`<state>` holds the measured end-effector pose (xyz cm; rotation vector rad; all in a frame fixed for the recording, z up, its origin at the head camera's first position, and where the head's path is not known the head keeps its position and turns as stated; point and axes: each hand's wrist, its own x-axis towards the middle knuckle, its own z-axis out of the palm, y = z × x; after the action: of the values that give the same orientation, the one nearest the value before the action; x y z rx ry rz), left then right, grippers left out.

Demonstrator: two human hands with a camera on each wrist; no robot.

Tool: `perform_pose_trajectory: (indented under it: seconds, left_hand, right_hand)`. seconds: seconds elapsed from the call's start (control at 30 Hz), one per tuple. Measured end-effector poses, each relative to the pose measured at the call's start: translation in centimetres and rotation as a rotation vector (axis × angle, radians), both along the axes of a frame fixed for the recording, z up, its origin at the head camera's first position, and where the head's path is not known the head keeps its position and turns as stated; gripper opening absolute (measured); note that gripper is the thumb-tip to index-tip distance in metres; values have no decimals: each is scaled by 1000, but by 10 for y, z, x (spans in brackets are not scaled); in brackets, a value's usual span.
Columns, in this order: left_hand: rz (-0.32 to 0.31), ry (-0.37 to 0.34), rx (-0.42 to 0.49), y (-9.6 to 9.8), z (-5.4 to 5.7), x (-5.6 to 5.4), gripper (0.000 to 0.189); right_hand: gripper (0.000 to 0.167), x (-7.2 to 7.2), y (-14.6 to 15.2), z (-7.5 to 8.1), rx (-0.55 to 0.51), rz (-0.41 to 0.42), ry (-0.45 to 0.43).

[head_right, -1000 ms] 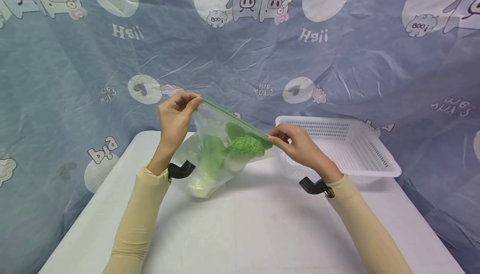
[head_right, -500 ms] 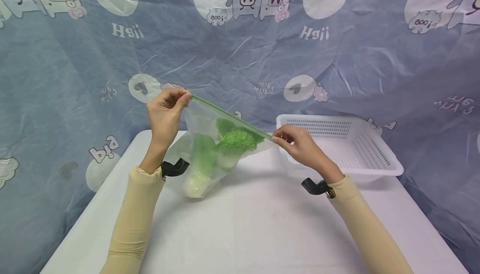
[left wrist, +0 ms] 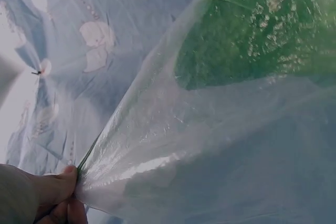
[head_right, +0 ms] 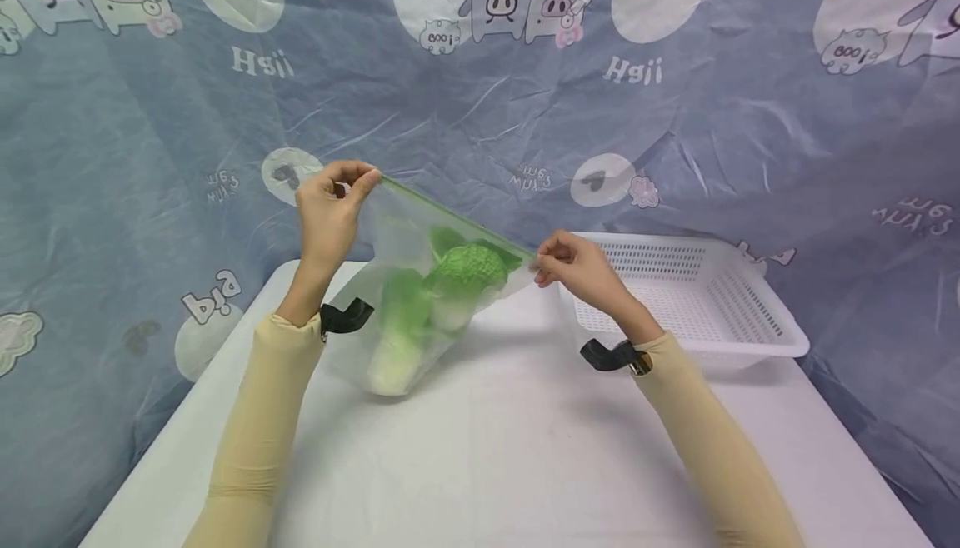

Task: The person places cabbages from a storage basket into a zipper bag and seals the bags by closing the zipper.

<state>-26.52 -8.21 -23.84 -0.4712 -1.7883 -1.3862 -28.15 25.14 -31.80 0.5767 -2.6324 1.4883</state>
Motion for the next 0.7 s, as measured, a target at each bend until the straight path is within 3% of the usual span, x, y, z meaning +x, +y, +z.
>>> perform_pose_trajectory:
  seconds: [0.17,0.23,0.33,0.43,0.53,0.7]
  left_hand:
    - [36,53,79,-13,2,-30,22]
    - [39,100,96,-17,4,-36,23]
    - [46,167,74,-20,8,-32,23]
    - [27,169,-50,-24,10,-15,20]
    - [-74,59,-242,-26,8,6,13]
    - [-454,-213,-575,-20,-5,35,5]
  right_hand:
    - [24,-8,-24,2,-174,29,82]
    - [25,-13,-31,1,-205,41,112]
    - [27,-20,-40,-2,-206,43,121]
    - [27,-26,-40,-8,-158,31,89]
    - [28,-34,-32,-17,-81,26,21]
    - [24,-46,-13,-34,72,72,-70]
